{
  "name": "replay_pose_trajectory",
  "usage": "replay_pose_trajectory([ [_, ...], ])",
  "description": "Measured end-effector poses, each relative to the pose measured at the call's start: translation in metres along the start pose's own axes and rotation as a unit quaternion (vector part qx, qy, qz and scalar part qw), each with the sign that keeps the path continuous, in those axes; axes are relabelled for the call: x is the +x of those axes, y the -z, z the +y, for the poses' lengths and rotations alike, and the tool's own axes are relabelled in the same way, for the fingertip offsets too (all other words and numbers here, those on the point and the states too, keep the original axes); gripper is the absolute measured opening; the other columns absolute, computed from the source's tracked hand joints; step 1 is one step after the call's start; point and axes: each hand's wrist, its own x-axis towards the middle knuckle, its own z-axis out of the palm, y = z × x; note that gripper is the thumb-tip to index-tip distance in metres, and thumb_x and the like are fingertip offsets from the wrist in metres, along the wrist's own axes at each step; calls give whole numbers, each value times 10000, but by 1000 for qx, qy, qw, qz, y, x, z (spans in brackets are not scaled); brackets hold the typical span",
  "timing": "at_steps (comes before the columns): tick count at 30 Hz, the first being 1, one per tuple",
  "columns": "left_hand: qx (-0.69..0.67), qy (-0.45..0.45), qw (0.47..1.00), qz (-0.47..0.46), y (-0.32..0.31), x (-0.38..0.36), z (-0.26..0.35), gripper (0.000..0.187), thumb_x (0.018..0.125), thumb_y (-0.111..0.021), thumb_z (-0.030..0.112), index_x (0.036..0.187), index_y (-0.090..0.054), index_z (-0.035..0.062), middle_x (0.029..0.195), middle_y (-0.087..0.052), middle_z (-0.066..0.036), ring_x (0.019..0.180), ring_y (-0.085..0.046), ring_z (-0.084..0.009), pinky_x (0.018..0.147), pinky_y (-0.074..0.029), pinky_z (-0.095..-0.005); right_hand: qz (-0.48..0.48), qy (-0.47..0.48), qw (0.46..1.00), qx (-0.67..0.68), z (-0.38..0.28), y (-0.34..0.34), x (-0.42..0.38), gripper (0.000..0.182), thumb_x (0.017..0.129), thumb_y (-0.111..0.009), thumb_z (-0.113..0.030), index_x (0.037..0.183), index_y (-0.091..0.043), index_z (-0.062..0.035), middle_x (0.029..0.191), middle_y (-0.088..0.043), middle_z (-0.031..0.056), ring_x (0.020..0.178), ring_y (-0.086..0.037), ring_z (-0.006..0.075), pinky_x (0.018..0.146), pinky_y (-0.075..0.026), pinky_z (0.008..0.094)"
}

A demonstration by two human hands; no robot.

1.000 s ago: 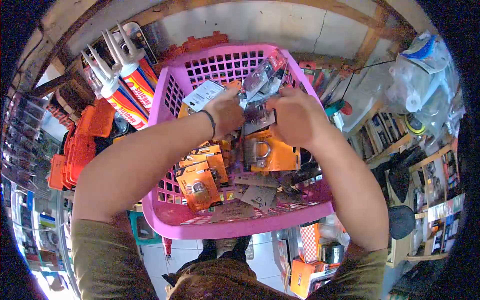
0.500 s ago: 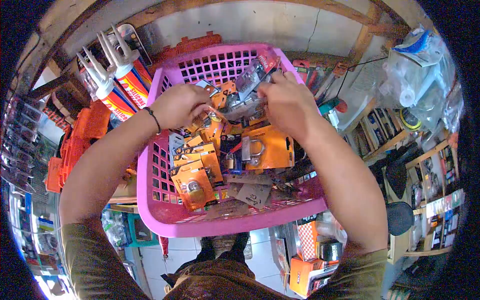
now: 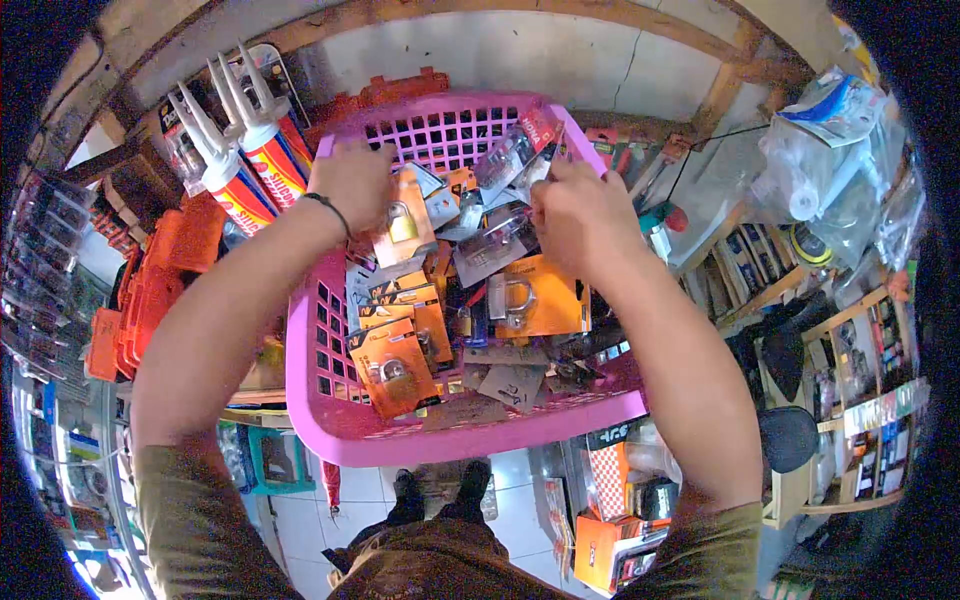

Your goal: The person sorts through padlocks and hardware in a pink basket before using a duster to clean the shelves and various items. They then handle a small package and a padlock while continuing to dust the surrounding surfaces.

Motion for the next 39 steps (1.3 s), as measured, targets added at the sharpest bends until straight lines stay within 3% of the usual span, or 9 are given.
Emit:
replay_pose_trajectory([
  [5, -112, -144, 982, 55, -16, 29, 48, 277, 676, -582, 245, 883, -601, 62, 883, -569, -120, 864, -551, -277, 705, -462, -403, -22, -4, 998, -56, 4, -8, 3, 158, 708, -569, -203, 825, -609, -104, 922, -550, 69, 925, -524, 237, 758, -395, 413],
  [9, -124, 22, 978, -166, -29, 55, 89, 387, 647, -598, 280, 956, -598, 47, 963, -585, -124, 909, -576, -271, 744, -475, -381, -95, 19, 995, -39, -1, -11, -3, 208, 705, -532, -178, 866, -634, -94, 929, -575, 98, 946, -524, 239, 855, -322, 431],
  [11, -123, 77, 939, -311, -23, 66, 86, 462, 599, -639, 252, 1023, -583, 76, 1057, -566, -117, 960, -567, -252, 780, -468, -384, -1, 60, 998, -25, -1, -28, -9, 211, 718, -533, -249, 853, -649, -135, 903, -599, 89, 910, -546, 238, 875, -264, 488],
  [14, -119, 104, 959, -234, -34, 64, 83, 523, 558, -665, 199, 1062, -562, 102, 1111, -538, -117, 981, -557, -250, 772, -470, -396, -231, 26, 967, -101, -6, -9, 1, 439, 678, -597, -470, 975, -586, -147, 915, -591, 85, 925, -541, 236, 880, -261, 469],
  [19, -109, 128, 951, -259, -51, 75, 85, 517, 565, -670, 142, 1068, -559, 103, 1110, -543, -90, 989, -555, -248, 696, -483, -454, -131, 63, 985, -90, 1, -23, -1, 160, 626, -566, -238, 711, -635, -122, 737, -612, 79, 735, -589, 230, 816, -311, 491],
  [29, -81, -18, 966, -246, -39, 91, 78, 393, 476, -695, 199, 832, -646, 40, 866, -632, -113, 795, -620, -228, 673, -501, -365, -107, 50, 991, -68, 9, -33, -4, 180, 669, -564, -242, 766, -641, -112, 775, -609, 71, 760, -585, 226, 861, -274, 475],
  [31, -66, -5, 963, -261, -39, 94, 77, 392, 464, -691, 195, 821, -646, 38, 856, -632, -120, 782, -621, -235, 673, -501, -365, 77, 92, 992, -28, 11, -42, -6, 119, 581, -565, -231, 546, -623, -133, 552, -583, 66, 552, -557, 212, 714, -316, 431],
  [34, -57, -1, 958, -279, -34, 94, 76, 385, 446, -677, 189, 797, -646, 31, 833, -631, -136, 763, -622, -247, 664, -503, -357, 90, 93, 991, -27, 11, -38, -6, 121, 581, -564, -227, 542, -623, -128, 550, -583, 73, 545, -557, 214, 707, -325, 408],
  [39, -78, -13, 961, -264, -39, 93, 74, 386, 456, -715, 240, 776, -648, 33, 831, -630, -132, 780, -619, -243, 658, -500, -349, -138, 52, 987, -57, 7, -17, -2, 305, 660, -613, -370, 824, -642, -115, 828, -604, 66, 803, -585, 233, 885, -261, 509],
])
